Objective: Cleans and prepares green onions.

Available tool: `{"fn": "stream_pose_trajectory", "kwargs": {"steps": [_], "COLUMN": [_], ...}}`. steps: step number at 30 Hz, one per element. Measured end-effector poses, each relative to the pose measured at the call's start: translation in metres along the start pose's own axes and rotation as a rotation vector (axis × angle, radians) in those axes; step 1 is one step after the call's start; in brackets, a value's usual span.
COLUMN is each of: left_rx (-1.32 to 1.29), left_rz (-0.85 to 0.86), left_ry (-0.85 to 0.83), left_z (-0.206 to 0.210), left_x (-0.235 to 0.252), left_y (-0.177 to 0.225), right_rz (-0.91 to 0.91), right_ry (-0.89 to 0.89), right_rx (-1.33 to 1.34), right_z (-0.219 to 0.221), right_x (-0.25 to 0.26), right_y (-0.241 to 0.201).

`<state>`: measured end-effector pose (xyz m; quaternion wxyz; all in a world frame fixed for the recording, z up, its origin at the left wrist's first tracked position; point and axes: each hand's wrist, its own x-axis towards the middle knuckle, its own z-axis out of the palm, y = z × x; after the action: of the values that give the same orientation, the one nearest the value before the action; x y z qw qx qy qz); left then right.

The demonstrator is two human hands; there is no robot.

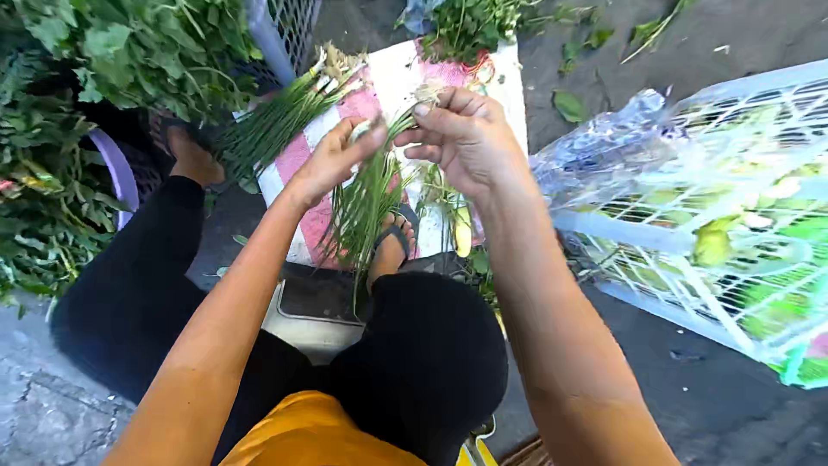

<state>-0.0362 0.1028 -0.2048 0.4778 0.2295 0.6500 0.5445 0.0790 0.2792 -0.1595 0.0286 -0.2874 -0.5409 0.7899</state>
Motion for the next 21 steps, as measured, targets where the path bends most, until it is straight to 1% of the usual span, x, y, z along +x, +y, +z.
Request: {"fn": "stream_pose_trajectory", "kwargs": {"steps": [1, 2, 3, 4, 5, 6, 7, 8, 10, 12, 14, 15, 17, 18, 19, 21], "left_rx": [-0.003, 0.076, 0.236, 0.428, 0.592, 0.695, 0.760, 0.791, 0.826, 0.892, 0.987, 1.016, 1.024, 1.006, 0.982, 0.947], "left_rz": [0.031, 0.032, -0.004, -0.069, -0.143, -0.223, -0.285, -0.324, -0.396, -0.406, -0.399, -0.382, -0.311, -0.286, -0.283, -0.348], "left_ry": [-0.040, -0.050, -0.019, 0.021, 0.061, 0.104, 0.147, 0.194, 0.259, 0.284, 0.297, 0.331, 0.420, 0.421, 0.379, 0.250], "left_z": [0.002, 0.000, -0.004, -0.009, -0.014, -0.018, -0.019, -0.016, -0.008, 0.003, 0.006, 0.006, 0.013, 0.022, 0.033, 0.059], "left_x": [0.008, 0.013, 0.014, 0.013, 0.009, 0.003, -0.002, -0.007, 0.003, 0.029, 0.057, 0.067, 0.085, 0.092, 0.098, 0.107], "left_y": [-0.006, -0.012, -0.017, -0.019, -0.021, -0.022, -0.026, -0.031, -0.049, -0.076, -0.111, -0.126, -0.138, -0.136, -0.133, -0.131], "right_rz": [0.019, 0.037, 0.053, 0.058, 0.071, 0.113, 0.182, 0.259, 0.398, 0.472, 0.524, 0.532, 0.480, 0.418, 0.347, 0.229], "right_ry": [0.006, 0.017, 0.051, 0.133, 0.253, 0.373, 0.468, 0.522, 0.555, 0.630, 0.698, 0.710, 0.733, 0.749, 0.774, 0.778], "right_rx": [0.042, 0.065, 0.042, -0.055, -0.196, -0.318, -0.414, -0.499, -0.643, -0.744, -0.837, -0.863, -0.816, -0.735, -0.615, -0.271], "right_z": [-0.005, -0.011, -0.020, -0.033, -0.048, -0.064, -0.080, -0.091, -0.098, -0.092, -0.088, -0.087, -0.090, -0.093, -0.096, -0.099], "right_x": [0.013, 0.022, 0.029, 0.035, 0.040, 0.043, 0.046, 0.046, 0.048, 0.061, 0.072, 0.074, 0.074, 0.071, 0.065, 0.047], "right_y": [0.014, 0.027, 0.039, 0.056, 0.079, 0.107, 0.139, 0.170, 0.211, 0.230, 0.237, 0.238, 0.238, 0.238, 0.239, 0.240]}}
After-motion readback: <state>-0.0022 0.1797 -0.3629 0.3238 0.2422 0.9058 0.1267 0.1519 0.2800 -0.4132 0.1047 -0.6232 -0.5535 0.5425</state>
